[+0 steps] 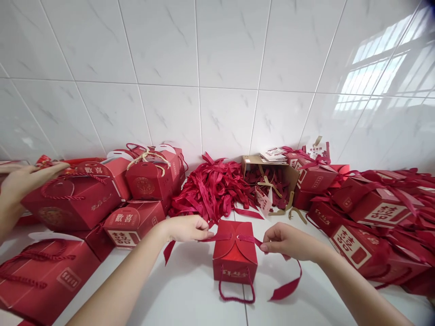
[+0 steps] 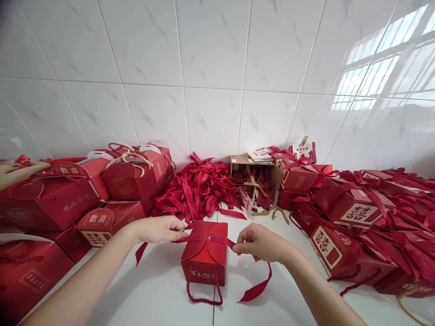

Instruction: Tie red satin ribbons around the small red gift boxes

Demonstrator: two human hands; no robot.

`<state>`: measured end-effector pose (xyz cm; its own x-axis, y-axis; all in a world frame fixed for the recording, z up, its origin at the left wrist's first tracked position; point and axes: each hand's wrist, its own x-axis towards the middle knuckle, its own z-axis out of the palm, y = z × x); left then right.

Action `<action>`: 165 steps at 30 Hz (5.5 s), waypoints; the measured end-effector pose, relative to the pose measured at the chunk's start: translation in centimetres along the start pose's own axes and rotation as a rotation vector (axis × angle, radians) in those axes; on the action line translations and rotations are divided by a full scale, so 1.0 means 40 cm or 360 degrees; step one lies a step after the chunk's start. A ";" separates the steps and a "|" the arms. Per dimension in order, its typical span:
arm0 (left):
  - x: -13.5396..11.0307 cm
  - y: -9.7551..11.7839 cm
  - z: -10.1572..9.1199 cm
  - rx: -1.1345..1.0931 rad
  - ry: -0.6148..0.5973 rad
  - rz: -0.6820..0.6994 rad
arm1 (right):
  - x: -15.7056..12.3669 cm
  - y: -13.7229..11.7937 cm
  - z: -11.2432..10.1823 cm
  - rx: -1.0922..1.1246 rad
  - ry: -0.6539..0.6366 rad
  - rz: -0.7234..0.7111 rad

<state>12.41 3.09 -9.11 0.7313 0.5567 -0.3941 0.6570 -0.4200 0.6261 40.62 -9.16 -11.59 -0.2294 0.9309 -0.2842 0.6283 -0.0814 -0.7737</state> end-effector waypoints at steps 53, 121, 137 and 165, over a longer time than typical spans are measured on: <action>-0.042 0.062 -0.017 -0.1440 0.0246 0.0239 | -0.013 -0.064 0.026 0.1605 0.0596 -0.0541; -0.157 0.200 -0.076 -0.1026 0.1265 0.0691 | -0.041 -0.243 -0.062 0.0755 0.1441 -0.0868; -0.108 0.287 -0.063 -0.1279 0.1082 0.1049 | -0.016 -0.346 -0.053 0.1431 0.0734 -0.1037; -0.123 0.288 -0.030 -0.1412 0.0739 0.0852 | 0.014 -0.268 -0.039 -0.0627 0.1271 -0.1819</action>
<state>16.16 -3.62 0.87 0.6192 0.7478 0.2394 -0.2165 -0.1305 0.9675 34.93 -7.19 -2.58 -0.3508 0.3756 0.8578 0.5790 0.8070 -0.1166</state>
